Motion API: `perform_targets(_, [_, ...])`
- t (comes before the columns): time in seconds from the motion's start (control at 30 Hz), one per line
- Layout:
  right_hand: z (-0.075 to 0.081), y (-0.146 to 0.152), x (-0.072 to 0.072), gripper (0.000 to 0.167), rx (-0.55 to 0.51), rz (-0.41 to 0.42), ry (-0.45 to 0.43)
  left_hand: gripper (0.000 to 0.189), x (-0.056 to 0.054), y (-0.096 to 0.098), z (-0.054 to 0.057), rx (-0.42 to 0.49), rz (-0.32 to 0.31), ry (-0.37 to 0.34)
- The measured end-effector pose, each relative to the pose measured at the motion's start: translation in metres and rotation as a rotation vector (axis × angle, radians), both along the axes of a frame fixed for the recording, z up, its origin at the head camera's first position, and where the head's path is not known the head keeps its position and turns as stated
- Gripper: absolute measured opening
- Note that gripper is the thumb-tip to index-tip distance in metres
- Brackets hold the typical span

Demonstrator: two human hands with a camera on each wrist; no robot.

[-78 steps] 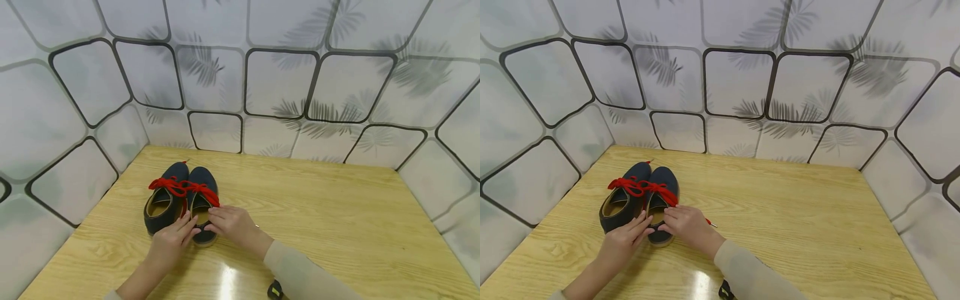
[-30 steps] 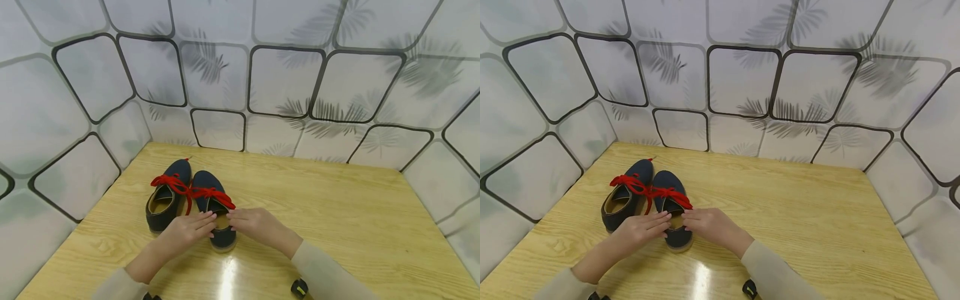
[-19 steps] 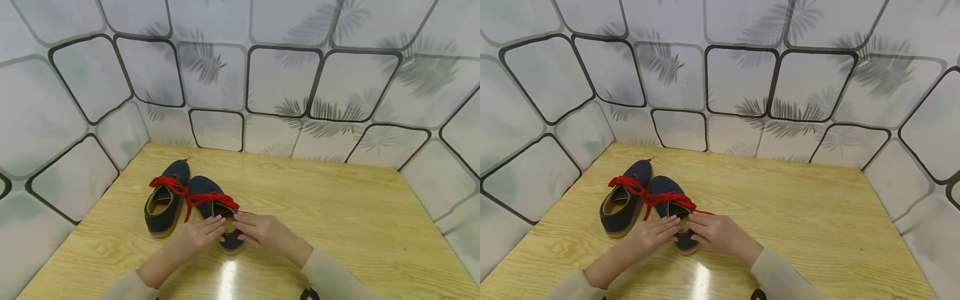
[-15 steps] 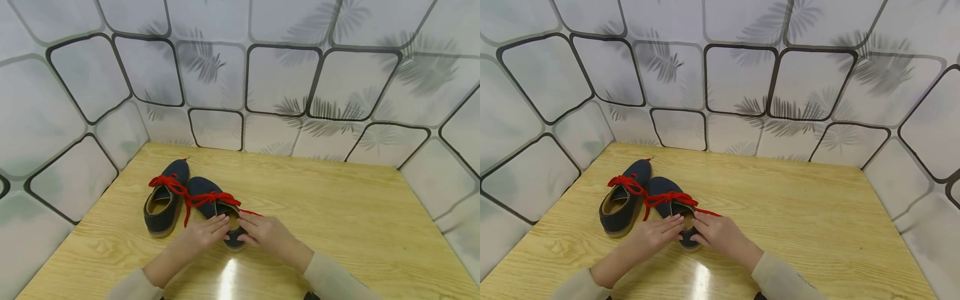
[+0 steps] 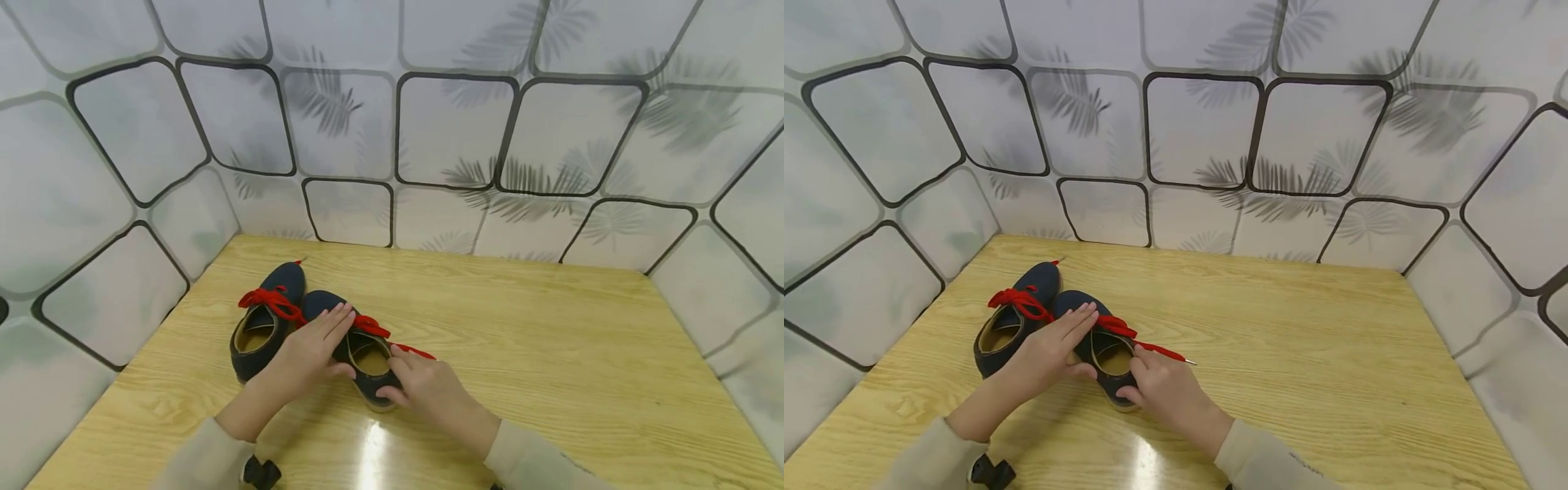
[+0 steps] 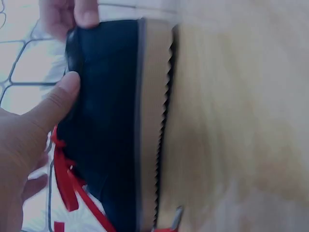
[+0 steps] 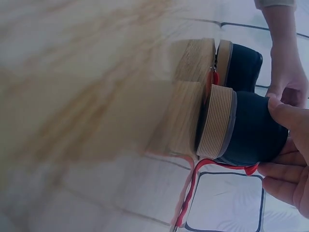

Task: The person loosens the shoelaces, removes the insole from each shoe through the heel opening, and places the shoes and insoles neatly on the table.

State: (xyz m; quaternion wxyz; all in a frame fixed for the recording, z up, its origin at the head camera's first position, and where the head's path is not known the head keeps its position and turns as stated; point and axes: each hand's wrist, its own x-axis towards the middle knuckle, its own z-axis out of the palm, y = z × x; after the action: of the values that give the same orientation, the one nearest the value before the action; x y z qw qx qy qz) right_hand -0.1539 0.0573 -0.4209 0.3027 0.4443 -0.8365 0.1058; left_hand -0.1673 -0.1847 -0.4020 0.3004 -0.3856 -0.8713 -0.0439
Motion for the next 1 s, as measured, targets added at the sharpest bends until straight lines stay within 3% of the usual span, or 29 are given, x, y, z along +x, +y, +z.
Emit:
perform_targets(0.2, [0.0, 0.001, -0.001, 0.042, 0.005, 0.007, -0.015, 0.099, -0.011, -0.007, 0.008, -0.098, 0.222, -0.322])
perform_targets(0.33, [0.001, 0.002, -0.001, 0.04, 0.016, 0.007, -0.024, 0.097, -0.02, -0.011, 0.01, -0.135, 0.258, -0.448])
perform_targets(0.63, [0.002, 0.01, 0.0, 0.045, 0.036, -0.003, -0.021, 0.089, -0.035, -0.013, 0.011, -0.145, 0.162, -0.532])
perform_targets(1.0, [0.003, 0.032, 0.0, 0.044, 0.033, 0.02, -0.037, 0.086, -0.03, 0.001, 0.001, -0.166, 0.148, -0.523])
